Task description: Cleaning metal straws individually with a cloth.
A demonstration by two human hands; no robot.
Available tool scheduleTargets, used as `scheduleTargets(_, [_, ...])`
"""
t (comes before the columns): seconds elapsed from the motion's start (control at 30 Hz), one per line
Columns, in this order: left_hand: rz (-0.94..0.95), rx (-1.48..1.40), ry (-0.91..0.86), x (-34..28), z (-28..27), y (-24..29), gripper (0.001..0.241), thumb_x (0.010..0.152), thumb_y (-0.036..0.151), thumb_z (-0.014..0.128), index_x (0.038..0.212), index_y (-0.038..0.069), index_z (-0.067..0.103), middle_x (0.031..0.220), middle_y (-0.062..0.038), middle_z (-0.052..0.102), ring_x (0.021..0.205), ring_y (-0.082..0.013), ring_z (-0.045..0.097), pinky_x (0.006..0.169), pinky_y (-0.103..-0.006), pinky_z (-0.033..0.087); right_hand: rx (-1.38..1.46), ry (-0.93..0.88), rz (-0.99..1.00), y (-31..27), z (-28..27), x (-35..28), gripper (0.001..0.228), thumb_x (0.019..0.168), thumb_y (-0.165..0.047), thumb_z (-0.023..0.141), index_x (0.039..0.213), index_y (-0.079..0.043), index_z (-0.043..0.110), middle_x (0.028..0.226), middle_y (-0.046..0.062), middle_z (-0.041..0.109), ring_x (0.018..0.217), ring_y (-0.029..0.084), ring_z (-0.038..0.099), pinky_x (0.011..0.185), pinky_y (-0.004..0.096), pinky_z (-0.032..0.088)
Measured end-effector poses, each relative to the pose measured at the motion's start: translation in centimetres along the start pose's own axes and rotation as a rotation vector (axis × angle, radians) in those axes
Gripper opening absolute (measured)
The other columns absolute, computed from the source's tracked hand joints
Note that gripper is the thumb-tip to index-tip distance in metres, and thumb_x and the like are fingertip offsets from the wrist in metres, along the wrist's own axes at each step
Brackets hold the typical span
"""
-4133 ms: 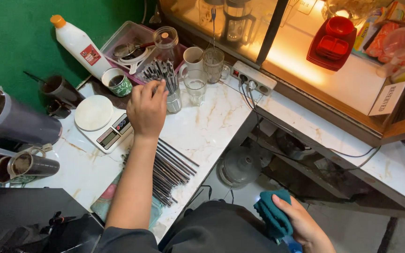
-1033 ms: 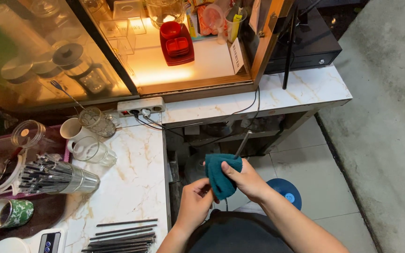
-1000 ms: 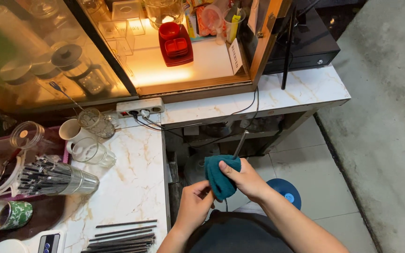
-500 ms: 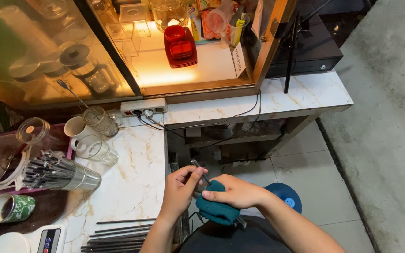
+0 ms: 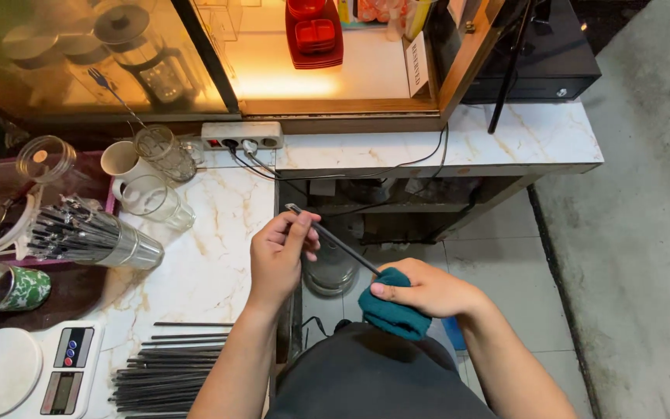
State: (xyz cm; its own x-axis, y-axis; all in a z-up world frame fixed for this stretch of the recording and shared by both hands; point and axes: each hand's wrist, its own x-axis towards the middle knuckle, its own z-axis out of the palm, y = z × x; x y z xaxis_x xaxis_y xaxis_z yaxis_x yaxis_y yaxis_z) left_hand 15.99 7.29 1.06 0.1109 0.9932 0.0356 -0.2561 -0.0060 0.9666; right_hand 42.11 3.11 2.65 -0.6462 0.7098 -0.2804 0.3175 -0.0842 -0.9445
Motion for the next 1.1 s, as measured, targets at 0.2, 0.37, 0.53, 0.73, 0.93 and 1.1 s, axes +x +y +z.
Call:
scheduleTargets(0.2, [0.143, -0.175, 0.323, 0.3, -4.3, 1.2, 0.026, 0.106, 0.025, 0.062, 0.107, 0.000, 0.067, 0.081, -0.007, 0.068, 0.071, -0.0130, 0.065, 0.059, -0.0273, 0.055, 0.053, 0.097, 0.085, 2.3, -0.7, -1.4, 0.051, 0.093, -0.053, 0.062, 0.096, -0.004, 0.070, 0.082, 0.002, 0.071, 0.078, 0.012, 0.065, 0.073, 0.030, 0.057])
scheduleTargets(0.37, [0.138, -0.214, 0.303, -2.3, -3.1, 0.4, 0.019, 0.098, 0.013, 0.068, 0.110, -0.002, 0.065, 0.098, -0.015, 0.073, 0.081, -0.0183, 0.071, 0.065, -0.0312, 0.060, 0.472, 0.266, -0.019, 3.8, 2.7, 0.3, 0.059, 0.092, -0.055, 0.064, 0.115, -0.001, 0.065, 0.097, 0.007, 0.071, 0.092, 0.016, 0.066, 0.085, 0.035, 0.057])
scheduleTargets(0.53, [-0.025, -0.174, 0.120, -5.0, 1.1, -2.0, 0.017, 0.091, 0.007, 0.071, 0.106, -0.001, 0.070, 0.101, -0.013, 0.078, 0.082, -0.0160, 0.073, 0.065, -0.0270, 0.058, 0.709, 0.338, -0.027, 4.8, 5.3, 2.9, 0.068, 0.094, -0.058, 0.062, 0.126, 0.002, 0.062, 0.102, 0.008, 0.068, 0.094, 0.017, 0.063, 0.085, 0.035, 0.055])
scheduleTargets(0.73, [0.186, 0.378, -0.008, -6.6, 2.2, -2.4, 0.008, 0.082, 0.002, 0.080, 0.090, 0.003, 0.078, 0.078, -0.003, 0.061, 0.069, -0.0102, 0.060, 0.059, -0.0226, 0.049, 0.381, 0.443, -0.228, 2.0, 5.8, 3.8, 0.056, 0.098, -0.048, 0.061, 0.117, 0.003, 0.071, 0.115, 0.006, 0.063, 0.102, 0.015, 0.062, 0.091, 0.030, 0.051])
scheduleTargets(0.93, [0.203, 0.390, -0.065, -6.6, 2.3, -2.0, 0.005, 0.083, 0.000, 0.077, 0.088, 0.001, 0.076, 0.080, -0.003, 0.066, 0.068, -0.0091, 0.063, 0.060, -0.0215, 0.051, 0.393, 0.456, -0.253, 2.5, 5.8, 2.9, 0.048, 0.105, -0.042, 0.057, 0.098, 0.004, 0.072, 0.106, 0.005, 0.062, 0.094, 0.013, 0.059, 0.083, 0.028, 0.051])
scheduleTargets(1.1, [0.104, 0.471, -0.067, -6.0, 2.3, -0.1, 0.009, 0.081, 0.007, 0.084, 0.089, 0.005, 0.083, 0.075, -0.002, 0.067, 0.063, -0.0087, 0.060, 0.055, -0.0227, 0.048, 0.699, 0.600, -0.040, 2.0, 3.9, 1.5, 0.046, 0.102, -0.047, 0.058, 0.095, -0.002, 0.063, 0.076, 0.004, 0.058, 0.066, 0.012, 0.055, 0.060, 0.029, 0.049])
